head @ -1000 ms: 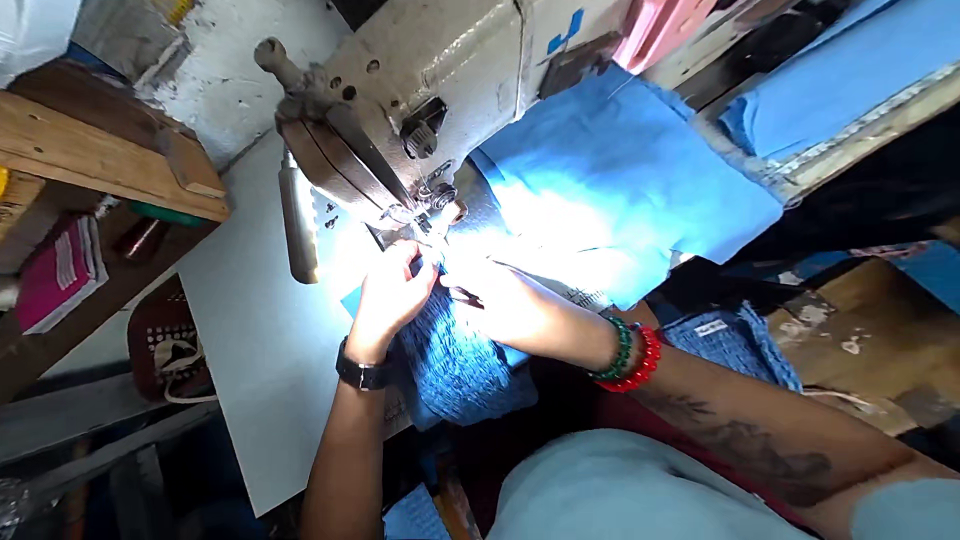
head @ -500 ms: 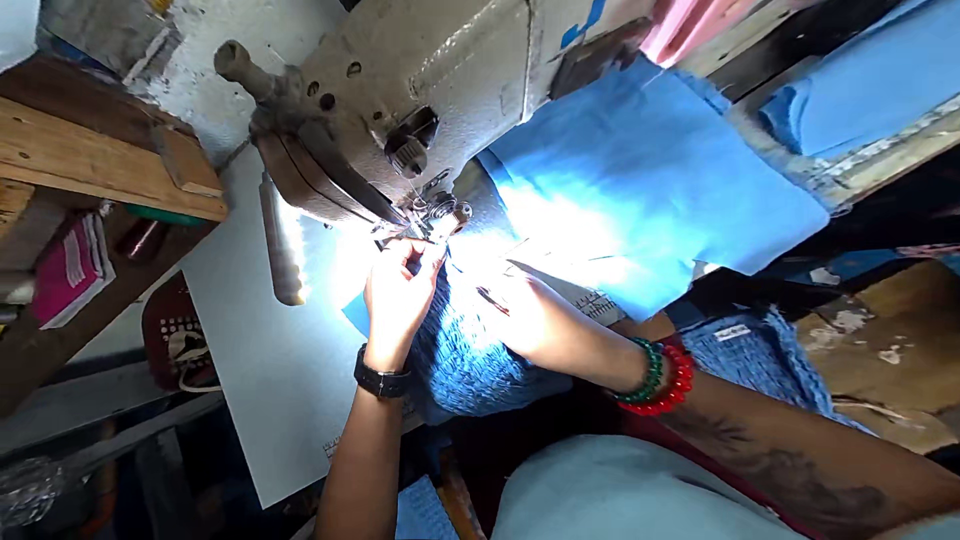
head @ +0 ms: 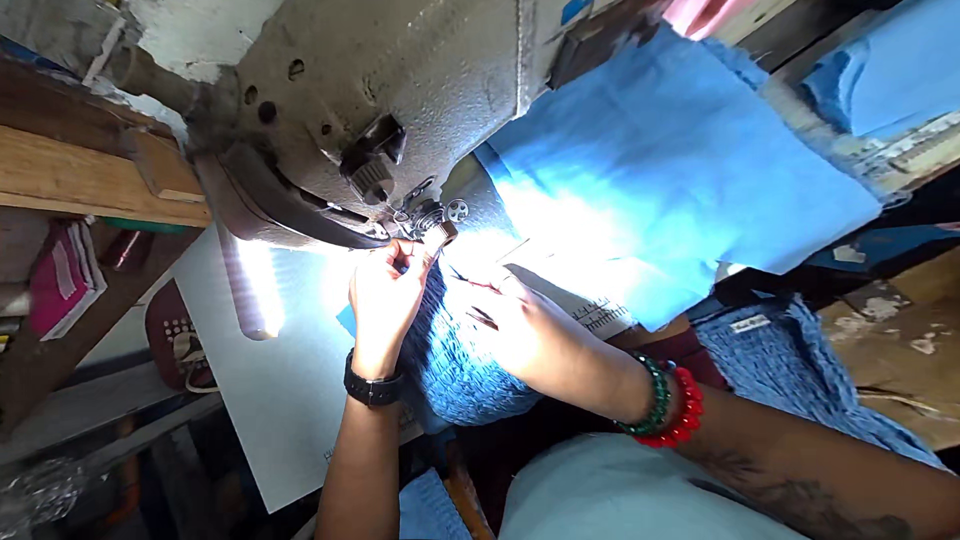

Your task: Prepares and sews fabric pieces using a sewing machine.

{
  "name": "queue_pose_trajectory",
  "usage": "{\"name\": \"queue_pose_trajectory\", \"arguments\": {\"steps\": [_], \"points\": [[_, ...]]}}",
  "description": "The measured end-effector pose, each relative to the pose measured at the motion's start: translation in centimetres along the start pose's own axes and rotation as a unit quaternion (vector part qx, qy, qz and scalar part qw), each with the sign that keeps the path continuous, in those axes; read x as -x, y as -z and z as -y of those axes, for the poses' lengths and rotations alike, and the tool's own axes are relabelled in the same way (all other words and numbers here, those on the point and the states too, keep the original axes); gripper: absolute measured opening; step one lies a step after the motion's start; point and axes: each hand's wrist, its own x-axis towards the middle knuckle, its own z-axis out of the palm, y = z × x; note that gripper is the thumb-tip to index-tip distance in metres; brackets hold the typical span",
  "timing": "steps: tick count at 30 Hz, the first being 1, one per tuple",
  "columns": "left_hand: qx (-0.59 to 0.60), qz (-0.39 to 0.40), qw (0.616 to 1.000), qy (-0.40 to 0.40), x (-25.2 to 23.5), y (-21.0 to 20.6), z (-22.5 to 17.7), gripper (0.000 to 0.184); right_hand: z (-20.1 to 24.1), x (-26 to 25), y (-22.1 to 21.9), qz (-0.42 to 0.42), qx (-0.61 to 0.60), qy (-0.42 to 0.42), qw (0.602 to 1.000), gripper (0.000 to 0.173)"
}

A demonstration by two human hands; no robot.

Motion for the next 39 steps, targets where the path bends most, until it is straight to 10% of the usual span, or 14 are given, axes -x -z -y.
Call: {"name": "queue_pose_trajectory", "arguments": {"steps": [13,33,39], "points": [[-0.001,0.04,0.999,-0.014,-0.9,1.1,0.2,0.018,1.7,-0.7,1.0,0.084,0.372,0.078,0.921,0.047],[0.036,0.121,0.992,-0.024,-2.3,2.4,0.8,0.018,1.4,-3.4,3.2,0.122,0.377,0.164,0.904,0.036],[-0.024,-0.069,0.992,-0.107,-0.1,-0.6,2.0,0.015,2.0,-4.3,3.6,0.141,0.399,0.148,0.894,0.045]]}}
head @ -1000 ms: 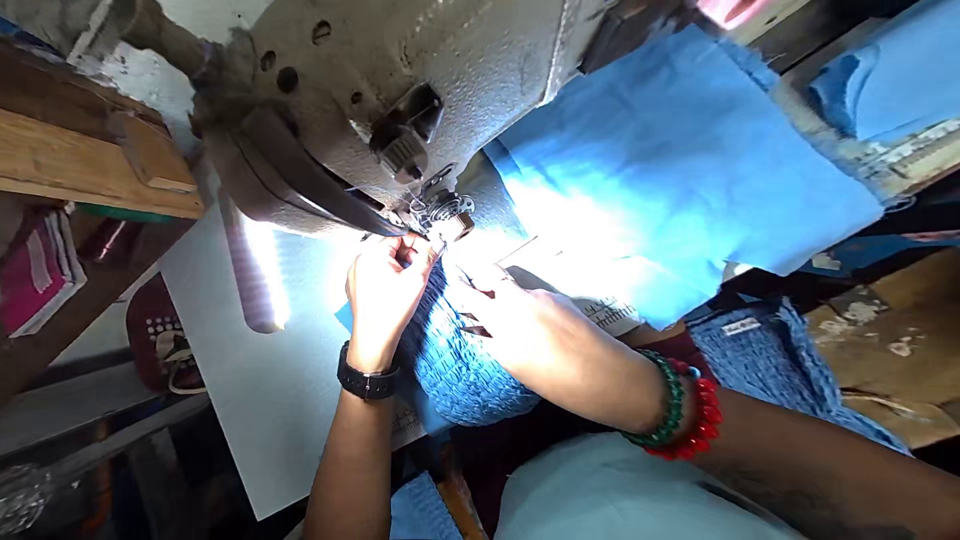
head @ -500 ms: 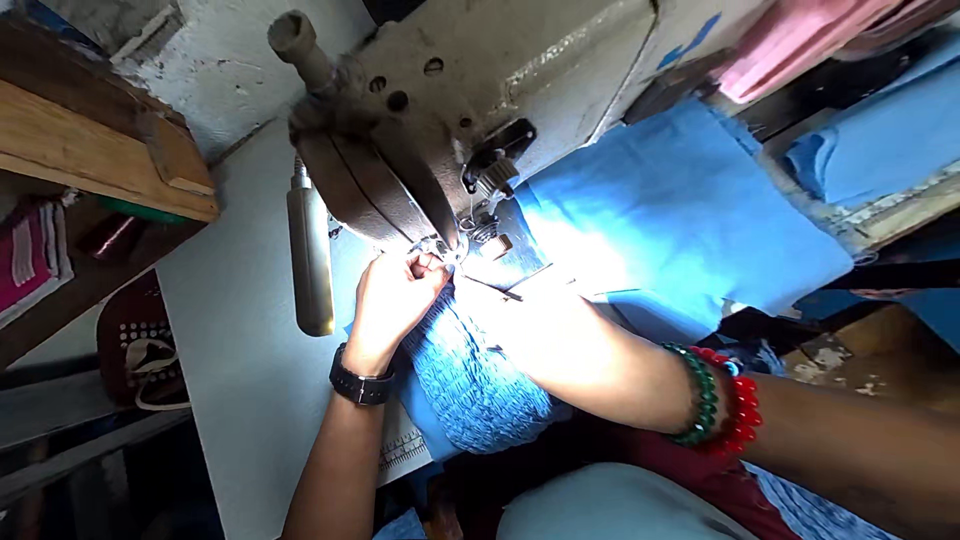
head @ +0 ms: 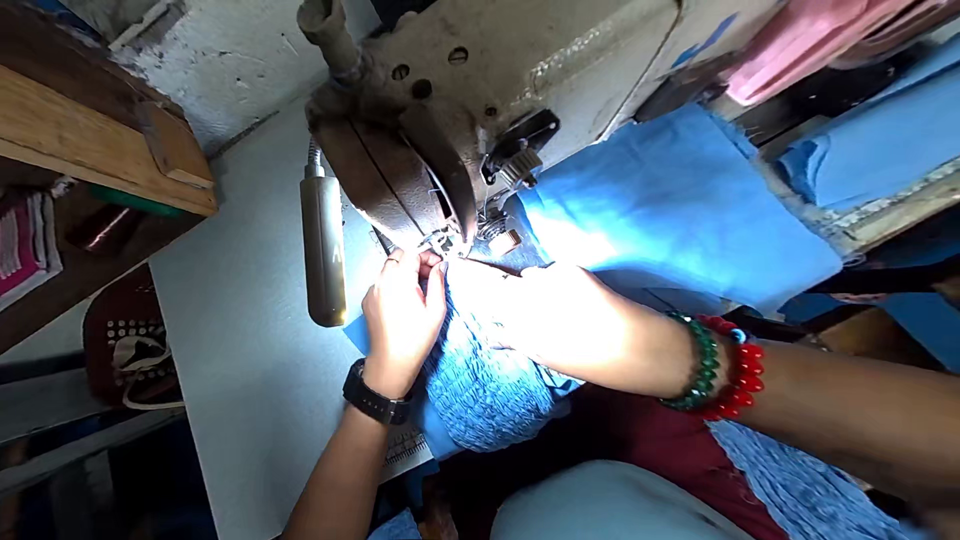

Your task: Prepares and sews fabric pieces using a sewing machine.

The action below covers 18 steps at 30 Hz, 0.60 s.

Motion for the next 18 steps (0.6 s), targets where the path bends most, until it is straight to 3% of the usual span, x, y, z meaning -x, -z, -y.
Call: {"name": "queue_pose_trajectory", "arguments": {"steps": [2,5,7,10,15,18], "points": [[-0.024,-0.045,0.997,-0.052,0.3,-0.7,0.4,0.018,-0.3,0.0,0.0,-0.003,0.014,0.02,1.0,0.046],[-0.012,-0.031,0.996,-0.086,-0.4,-0.8,1.1,0.02,-0.7,-0.2,-0.1,-0.049,0.009,0.029,0.998,0.034],[-0.003,-0.024,0.994,-0.103,-1.2,-0.8,1.7,0.022,-0.9,-0.2,-0.1,-0.06,0.006,0.037,0.998,0.036],[0.012,-0.014,0.993,-0.119,-2.1,-0.7,2.5,0.021,-1.0,-0.6,0.0,-0.029,0.02,0.036,0.999,0.047],[0.007,-0.008,0.991,-0.131,-2.6,-0.5,3.0,0.019,-0.9,-1.4,0.2,-0.005,0.017,0.01,1.0,0.041],[0.009,-0.007,0.991,-0.134,-2.4,-0.3,2.9,0.019,-1.1,-1.4,0.1,-0.008,0.007,0.007,1.0,0.047]]}}
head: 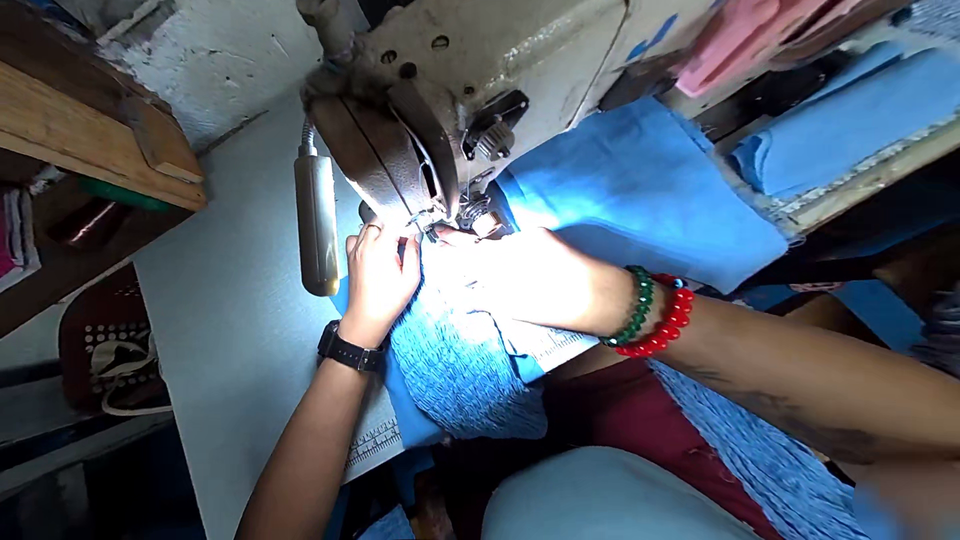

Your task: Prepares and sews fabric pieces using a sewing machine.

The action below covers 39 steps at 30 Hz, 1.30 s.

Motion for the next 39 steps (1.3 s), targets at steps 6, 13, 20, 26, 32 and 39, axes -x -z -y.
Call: {"name": "queue_pose_trajectory", "arguments": {"steps": [6,13,20,26,32,39], "points": [[-0.049,0.008,0.999,-0.01,3.1,3.6,-6.2,0.024,0.8,6.5,1.0,-0.093,-0.131,-0.038,0.986,0.038],[0.07,0.095,0.986,-0.114,-3.2,-1.7,-15.9,0.024,0.5,17.3,1.4,-0.121,-0.319,-0.083,0.936,0.034],[-0.068,0.214,0.974,0.031,-12.1,-6.8,-16.9,0.024,-2.2,23.7,0.5,-0.176,-0.342,-0.162,0.909,0.031],[-0.156,0.313,0.936,-0.041,-6.4,-3.6,-21.3,0.025,-4.8,23.9,0.6,-0.26,-0.316,-0.167,0.897,0.03],[-0.06,0.158,0.985,0.034,-8.9,-3.4,-20.8,0.046,-7.9,19.2,1.6,-0.291,-0.251,-0.263,0.885,0.042],[-0.01,0.052,0.998,-0.039,-9.2,-8.1,-19.0,0.031,-9.7,15.9,1.5,-0.277,-0.161,-0.318,0.892,0.061]]}}
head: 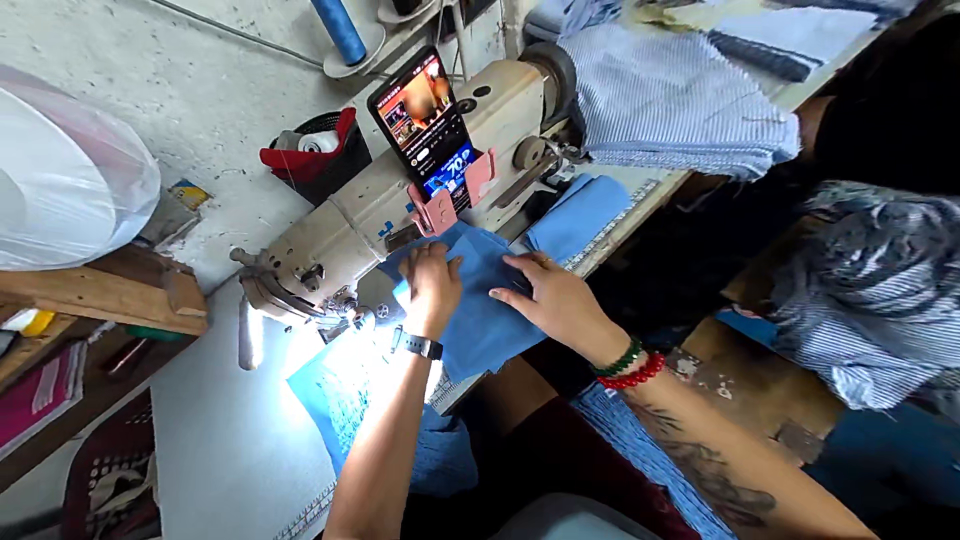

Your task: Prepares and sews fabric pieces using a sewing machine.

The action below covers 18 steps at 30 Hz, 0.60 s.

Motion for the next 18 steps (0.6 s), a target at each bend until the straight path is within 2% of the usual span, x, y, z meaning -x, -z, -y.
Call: {"name": "queue_pose_trajectory", "arguments": {"steps": [3,6,8,9,11,13,14,16,18], "points": [[0.078,-0.092,0.984,-0.131,5.6,3.5,-2.6,0.022,-0.6,-0.3,0.6,0.003,-0.036,0.117,0.992,0.059],[0.159,-0.199,0.95,-0.183,13.7,10.0,-4.5,0.015,1.5,2.7,2.2,0.097,-0.153,0.194,0.964,0.021],[0.129,-0.232,0.955,-0.136,18.3,15.1,-4.3,0.013,5.3,6.1,4.0,0.183,-0.214,0.262,0.923,0.018],[0.108,-0.23,0.962,-0.095,20.0,17.4,-3.6,0.012,7.5,7.7,4.7,0.221,-0.247,0.287,0.899,0.024],[0.088,-0.199,0.976,-0.002,20.9,20.3,-0.9,0.01,11.3,9.9,5.0,0.304,-0.297,0.32,0.847,0.052],[0.06,-0.119,0.987,0.087,19.2,20.4,3.5,0.015,13.5,10.2,3.2,0.381,-0.292,0.309,0.821,0.074],[0.062,-0.082,0.988,0.119,17.8,19.3,6.1,0.015,13.9,10.0,1.6,0.408,-0.279,0.282,0.823,0.077],[0.088,-0.041,0.985,0.143,15.5,15.6,10.8,0.016,13.8,9.7,-2.1,0.416,-0.253,0.215,0.847,0.066],[0.11,0.0,0.983,0.145,14.0,12.7,13.6,0.019,13.3,9.4,-4.8,0.407,-0.242,0.145,0.869,0.057]]}}
